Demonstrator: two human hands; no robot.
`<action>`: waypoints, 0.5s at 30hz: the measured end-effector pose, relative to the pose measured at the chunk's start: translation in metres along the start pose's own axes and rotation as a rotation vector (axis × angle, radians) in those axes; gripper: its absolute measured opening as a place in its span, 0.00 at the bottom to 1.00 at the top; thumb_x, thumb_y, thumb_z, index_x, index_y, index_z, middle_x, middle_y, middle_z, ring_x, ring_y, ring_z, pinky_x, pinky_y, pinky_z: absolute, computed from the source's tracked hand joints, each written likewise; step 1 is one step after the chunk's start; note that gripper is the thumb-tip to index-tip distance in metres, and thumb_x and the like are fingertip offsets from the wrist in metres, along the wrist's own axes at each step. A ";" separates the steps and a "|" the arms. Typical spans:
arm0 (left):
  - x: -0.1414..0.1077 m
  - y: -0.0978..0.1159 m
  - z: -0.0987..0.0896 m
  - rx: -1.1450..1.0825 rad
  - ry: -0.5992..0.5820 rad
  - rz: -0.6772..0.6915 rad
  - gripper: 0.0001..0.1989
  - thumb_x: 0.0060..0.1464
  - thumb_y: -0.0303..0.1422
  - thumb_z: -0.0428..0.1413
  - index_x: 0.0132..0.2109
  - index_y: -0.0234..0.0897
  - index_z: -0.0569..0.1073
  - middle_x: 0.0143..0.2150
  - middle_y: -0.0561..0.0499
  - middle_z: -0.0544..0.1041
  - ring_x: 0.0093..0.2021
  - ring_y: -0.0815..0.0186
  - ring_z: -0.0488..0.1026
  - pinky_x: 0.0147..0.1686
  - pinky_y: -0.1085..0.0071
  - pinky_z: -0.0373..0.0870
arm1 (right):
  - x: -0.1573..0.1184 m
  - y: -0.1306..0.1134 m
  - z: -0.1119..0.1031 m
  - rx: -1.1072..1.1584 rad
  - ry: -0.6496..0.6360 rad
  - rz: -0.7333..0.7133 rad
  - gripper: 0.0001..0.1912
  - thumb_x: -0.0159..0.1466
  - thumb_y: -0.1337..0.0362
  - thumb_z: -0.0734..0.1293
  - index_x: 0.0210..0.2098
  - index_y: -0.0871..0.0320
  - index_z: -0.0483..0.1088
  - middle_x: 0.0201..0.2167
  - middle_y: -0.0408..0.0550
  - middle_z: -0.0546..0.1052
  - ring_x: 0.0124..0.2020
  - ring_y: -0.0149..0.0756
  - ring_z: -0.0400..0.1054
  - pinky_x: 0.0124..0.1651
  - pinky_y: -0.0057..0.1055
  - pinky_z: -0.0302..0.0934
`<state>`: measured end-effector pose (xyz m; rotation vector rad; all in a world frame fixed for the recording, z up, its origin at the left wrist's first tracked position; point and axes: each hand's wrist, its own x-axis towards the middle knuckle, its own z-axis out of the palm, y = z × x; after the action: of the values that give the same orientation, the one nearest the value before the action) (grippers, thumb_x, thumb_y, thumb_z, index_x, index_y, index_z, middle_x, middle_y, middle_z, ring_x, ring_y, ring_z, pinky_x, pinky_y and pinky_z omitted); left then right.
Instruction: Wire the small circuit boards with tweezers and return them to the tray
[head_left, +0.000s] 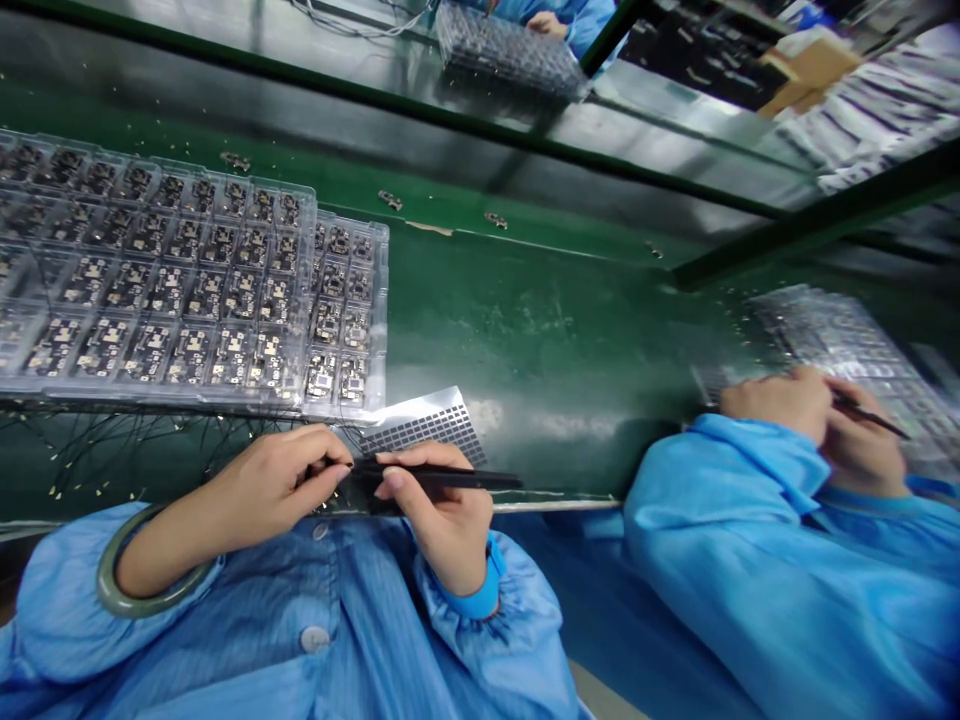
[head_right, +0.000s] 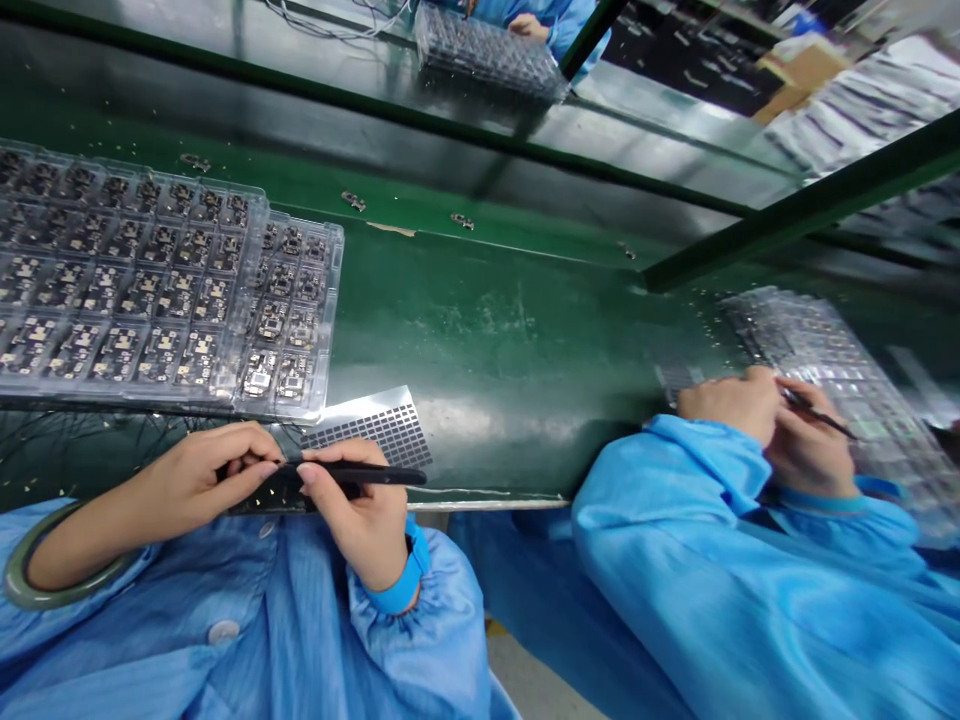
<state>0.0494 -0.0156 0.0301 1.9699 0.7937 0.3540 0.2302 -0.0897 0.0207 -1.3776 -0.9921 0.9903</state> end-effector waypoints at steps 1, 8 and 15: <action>0.000 0.000 0.000 0.002 -0.002 0.000 0.07 0.62 0.28 0.49 0.40 0.36 0.72 0.34 0.52 0.73 0.31 0.70 0.69 0.30 0.75 0.64 | 0.000 0.001 0.001 -0.016 -0.007 -0.008 0.06 0.59 0.61 0.71 0.34 0.56 0.71 0.32 0.46 0.78 0.26 0.31 0.74 0.31 0.29 0.72; 0.001 -0.002 0.000 0.015 0.020 0.029 0.07 0.61 0.27 0.49 0.39 0.36 0.72 0.34 0.52 0.73 0.29 0.70 0.69 0.28 0.77 0.65 | 0.001 0.009 0.002 -0.134 -0.036 -0.101 0.05 0.59 0.62 0.70 0.36 0.55 0.73 0.33 0.47 0.78 0.34 0.38 0.75 0.37 0.34 0.72; 0.003 0.001 0.005 0.038 0.084 0.047 0.07 0.61 0.27 0.50 0.38 0.36 0.72 0.32 0.52 0.73 0.30 0.69 0.70 0.29 0.76 0.65 | 0.002 0.000 0.000 -0.353 -0.104 -0.424 0.12 0.59 0.73 0.69 0.40 0.52 0.72 0.31 0.44 0.78 0.31 0.33 0.74 0.34 0.28 0.71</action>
<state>0.0546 -0.0176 0.0285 2.0233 0.8134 0.4552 0.2307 -0.0875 0.0205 -1.3253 -1.5179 0.5892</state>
